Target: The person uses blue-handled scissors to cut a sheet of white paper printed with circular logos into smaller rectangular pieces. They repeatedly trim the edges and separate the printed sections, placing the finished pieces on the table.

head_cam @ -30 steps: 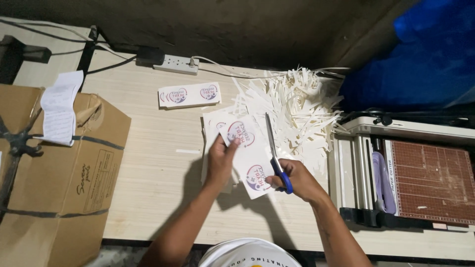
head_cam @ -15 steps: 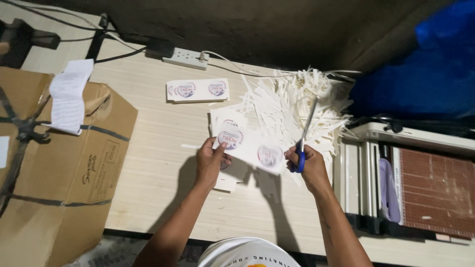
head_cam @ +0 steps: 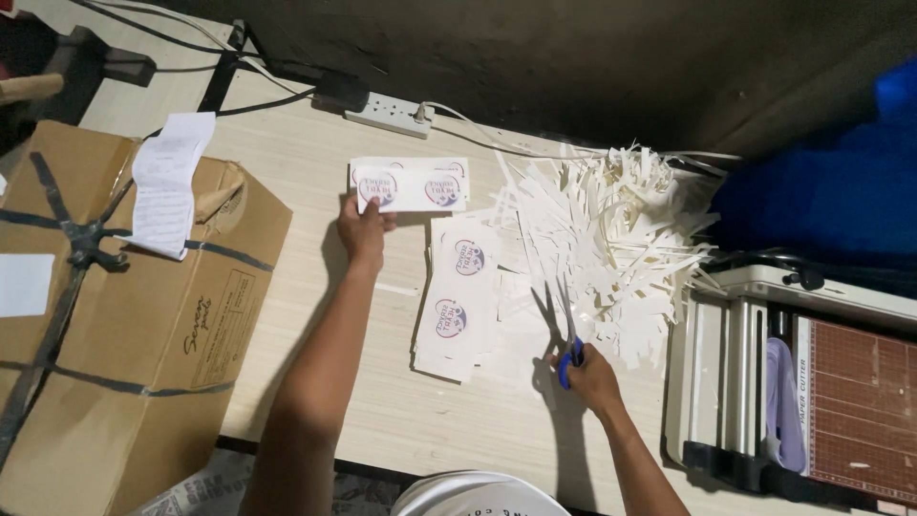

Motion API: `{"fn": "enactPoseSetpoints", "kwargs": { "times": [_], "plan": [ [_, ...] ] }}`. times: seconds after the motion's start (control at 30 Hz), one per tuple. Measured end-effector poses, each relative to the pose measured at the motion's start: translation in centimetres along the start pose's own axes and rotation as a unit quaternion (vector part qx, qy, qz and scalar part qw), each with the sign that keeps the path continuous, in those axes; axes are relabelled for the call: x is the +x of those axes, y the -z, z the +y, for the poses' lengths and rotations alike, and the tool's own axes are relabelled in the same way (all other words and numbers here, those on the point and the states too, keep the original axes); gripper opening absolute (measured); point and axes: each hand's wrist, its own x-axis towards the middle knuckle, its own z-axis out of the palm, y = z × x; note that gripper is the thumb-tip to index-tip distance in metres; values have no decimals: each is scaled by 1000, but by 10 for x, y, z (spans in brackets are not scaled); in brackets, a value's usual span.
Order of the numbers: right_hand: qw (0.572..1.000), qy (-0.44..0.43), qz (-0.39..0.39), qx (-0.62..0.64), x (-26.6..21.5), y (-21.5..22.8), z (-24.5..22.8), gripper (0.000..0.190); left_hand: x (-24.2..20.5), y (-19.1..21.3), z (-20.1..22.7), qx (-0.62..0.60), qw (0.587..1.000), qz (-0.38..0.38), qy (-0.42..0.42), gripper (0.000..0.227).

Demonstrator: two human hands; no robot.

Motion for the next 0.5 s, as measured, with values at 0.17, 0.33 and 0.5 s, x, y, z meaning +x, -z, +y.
{"fn": "enactPoseSetpoints", "kwargs": {
  "times": [0.17,0.33,0.5],
  "plan": [
    [998,-15,15,-57,-8,-3,-7,50,33,-3,-7,38,999,-1,-17,28],
    [998,-4,30,-60,-5,-5,-3,47,55,4,-32,44,999,-4,-16,37],
    [995,-2,29,-91,-6,-7,-2,51,9,15,-6,333,938,26,-96,67]
  ]
}}
